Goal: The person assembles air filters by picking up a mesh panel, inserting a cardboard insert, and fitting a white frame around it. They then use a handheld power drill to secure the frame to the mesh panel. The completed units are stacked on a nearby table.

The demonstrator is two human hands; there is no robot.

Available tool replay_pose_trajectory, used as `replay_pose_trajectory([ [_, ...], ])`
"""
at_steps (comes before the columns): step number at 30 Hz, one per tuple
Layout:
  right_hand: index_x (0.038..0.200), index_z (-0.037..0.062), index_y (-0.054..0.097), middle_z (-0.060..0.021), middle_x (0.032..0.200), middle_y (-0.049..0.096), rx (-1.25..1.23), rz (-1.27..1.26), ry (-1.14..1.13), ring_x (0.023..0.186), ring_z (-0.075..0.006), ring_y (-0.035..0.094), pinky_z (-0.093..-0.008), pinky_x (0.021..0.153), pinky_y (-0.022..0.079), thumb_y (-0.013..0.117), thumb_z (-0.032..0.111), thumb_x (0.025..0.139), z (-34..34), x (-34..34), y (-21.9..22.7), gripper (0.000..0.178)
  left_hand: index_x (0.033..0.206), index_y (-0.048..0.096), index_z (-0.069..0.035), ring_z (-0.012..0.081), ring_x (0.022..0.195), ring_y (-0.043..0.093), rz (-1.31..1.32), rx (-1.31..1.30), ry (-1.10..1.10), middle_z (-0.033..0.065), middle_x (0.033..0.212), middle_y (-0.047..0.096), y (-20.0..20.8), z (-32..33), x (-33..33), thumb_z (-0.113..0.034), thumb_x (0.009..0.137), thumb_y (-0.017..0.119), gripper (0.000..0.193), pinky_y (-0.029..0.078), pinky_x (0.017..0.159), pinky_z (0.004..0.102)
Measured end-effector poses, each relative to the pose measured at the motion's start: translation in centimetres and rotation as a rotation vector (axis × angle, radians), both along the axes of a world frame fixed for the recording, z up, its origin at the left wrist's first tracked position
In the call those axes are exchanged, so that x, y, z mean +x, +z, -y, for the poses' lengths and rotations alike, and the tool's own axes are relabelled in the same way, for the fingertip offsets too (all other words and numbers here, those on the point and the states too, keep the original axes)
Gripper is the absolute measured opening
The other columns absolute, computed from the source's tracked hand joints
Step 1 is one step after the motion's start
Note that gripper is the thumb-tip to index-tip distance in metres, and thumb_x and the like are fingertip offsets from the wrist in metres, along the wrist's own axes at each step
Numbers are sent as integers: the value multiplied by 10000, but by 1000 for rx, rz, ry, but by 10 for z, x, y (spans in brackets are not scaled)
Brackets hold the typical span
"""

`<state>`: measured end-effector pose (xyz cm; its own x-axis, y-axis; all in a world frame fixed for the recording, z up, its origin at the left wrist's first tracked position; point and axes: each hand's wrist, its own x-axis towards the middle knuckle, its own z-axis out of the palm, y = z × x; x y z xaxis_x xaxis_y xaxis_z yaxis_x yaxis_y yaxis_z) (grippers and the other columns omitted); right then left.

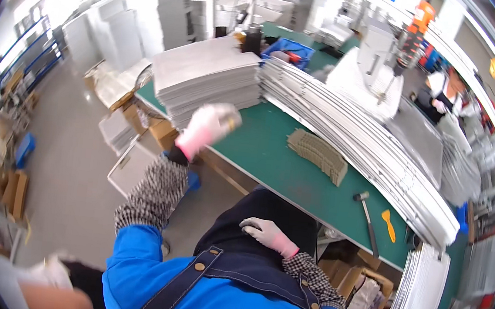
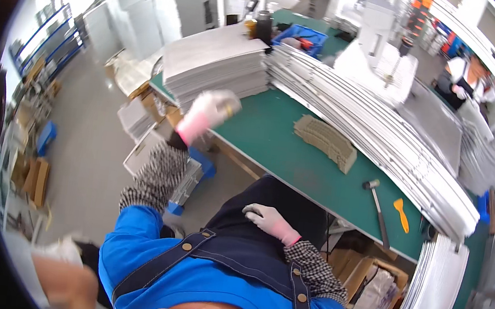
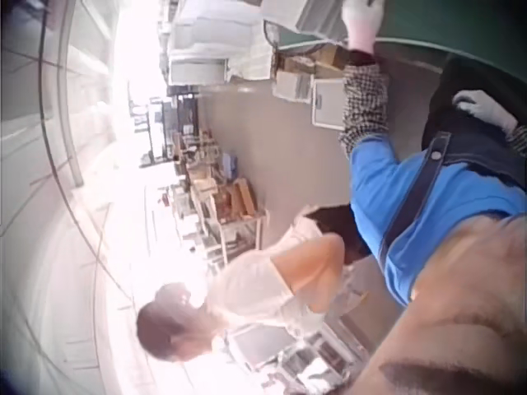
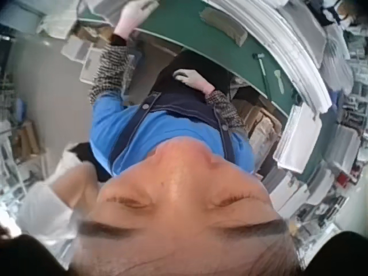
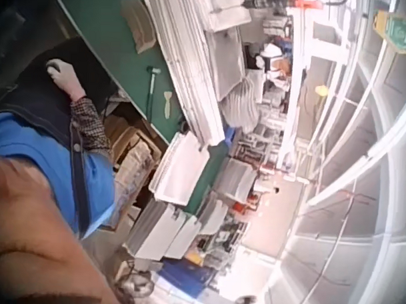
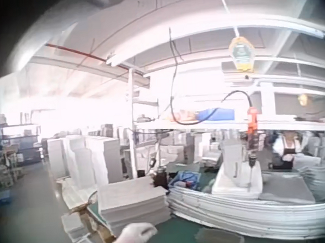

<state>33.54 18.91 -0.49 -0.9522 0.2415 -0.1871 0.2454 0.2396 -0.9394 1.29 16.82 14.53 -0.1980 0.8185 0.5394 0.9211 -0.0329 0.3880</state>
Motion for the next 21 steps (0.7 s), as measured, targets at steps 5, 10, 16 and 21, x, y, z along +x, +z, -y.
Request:
replay_pose_trajectory([
  [5,1229,40,669,-88,1073,732,88,74,-188,1008,-158,685,-312,929,526,571,180,999,-29,67,23,287,994,749,-123,357,943,686,-205,33,178,155,929,717,60,-153,-98,-313,876,643,248,544,831,460],
  [10,1180,47,696,-102,1055,737,238,74,-388,965,-203,707,-335,893,558,617,182,955,-76,145,95,274,1314,632,-142,413,1102,647,-105,-109,153,267,1140,689,21,-257,-179,-655,849,630,693,513,941,473],
  [16,1117,27,689,-104,985,715,752,-125,-1091,889,-215,660,-362,851,517,633,273,965,-179,273,192,294,1112,729,-5,217,974,703,213,-337,-128,132,1018,757,28,-284,-195,-333,858,740,415,533,867,367],
  [21,1179,-9,660,-179,949,723,931,142,-1587,939,-273,699,-380,877,527,606,457,957,-307,332,228,519,1461,499,-104,265,1263,552,81,240,-39,146,1409,577,125,-255,-286,-322,988,657,544,428,1061,390],
])
